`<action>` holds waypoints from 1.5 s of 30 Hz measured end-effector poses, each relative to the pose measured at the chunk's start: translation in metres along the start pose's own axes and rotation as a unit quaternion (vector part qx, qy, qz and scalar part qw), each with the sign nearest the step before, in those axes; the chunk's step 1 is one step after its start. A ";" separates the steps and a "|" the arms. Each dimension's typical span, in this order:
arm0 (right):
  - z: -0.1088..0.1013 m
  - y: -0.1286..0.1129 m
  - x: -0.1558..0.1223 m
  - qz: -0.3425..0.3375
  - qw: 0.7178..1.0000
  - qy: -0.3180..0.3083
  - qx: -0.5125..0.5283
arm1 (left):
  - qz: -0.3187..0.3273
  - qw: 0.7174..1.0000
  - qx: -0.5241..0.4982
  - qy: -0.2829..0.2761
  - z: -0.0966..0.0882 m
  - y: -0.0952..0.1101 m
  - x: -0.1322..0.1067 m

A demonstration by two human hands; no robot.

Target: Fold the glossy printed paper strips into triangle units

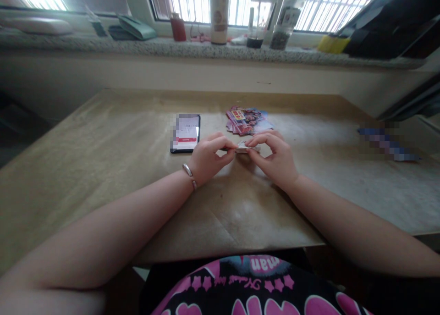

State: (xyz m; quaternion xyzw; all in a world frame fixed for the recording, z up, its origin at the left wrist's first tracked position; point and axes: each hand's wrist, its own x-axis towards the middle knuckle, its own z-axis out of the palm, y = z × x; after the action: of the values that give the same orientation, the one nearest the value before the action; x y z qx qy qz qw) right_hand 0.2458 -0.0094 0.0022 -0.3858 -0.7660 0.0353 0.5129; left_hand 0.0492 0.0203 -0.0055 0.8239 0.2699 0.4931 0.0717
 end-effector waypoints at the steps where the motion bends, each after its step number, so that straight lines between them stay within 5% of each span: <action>1: 0.000 0.000 0.000 0.000 1.000 -0.004 0.003 | 0.000 1.000 -0.003 0.001 0.000 0.000 0.000; 20: 0.000 0.003 0.000 0.007 0.998 -0.026 0.057 | -0.008 1.000 -0.024 0.006 0.000 0.000 0.001; 26: 0.001 0.003 0.001 -0.035 0.996 -0.051 0.059 | 0.002 1.000 -0.028 -0.002 -0.001 0.000 0.001; 31: 0.001 0.001 0.000 -0.047 0.999 -0.005 -0.013 | 0.018 1.000 0.009 0.024 -0.002 0.000 0.002; 35: 0.001 0.001 -0.002 -0.004 1.000 0.022 -0.020 | -0.022 0.998 0.008 0.053 0.001 -0.005 0.000; 40: 0.005 0.003 -0.004 0.063 0.997 0.026 0.025 | -0.115 0.984 -0.108 0.088 0.008 -0.012 -0.005; 45: 0.007 0.003 -0.005 0.141 0.989 -0.028 0.026 | -0.111 0.977 -0.165 0.073 0.008 -0.011 -0.005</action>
State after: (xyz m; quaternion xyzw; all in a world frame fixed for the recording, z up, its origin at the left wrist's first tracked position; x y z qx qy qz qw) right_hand 0.2423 -0.0078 -0.0061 -0.4758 -0.7166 0.1377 0.4910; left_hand 0.0500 0.0282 -0.0179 0.7276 0.2788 0.5785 0.2411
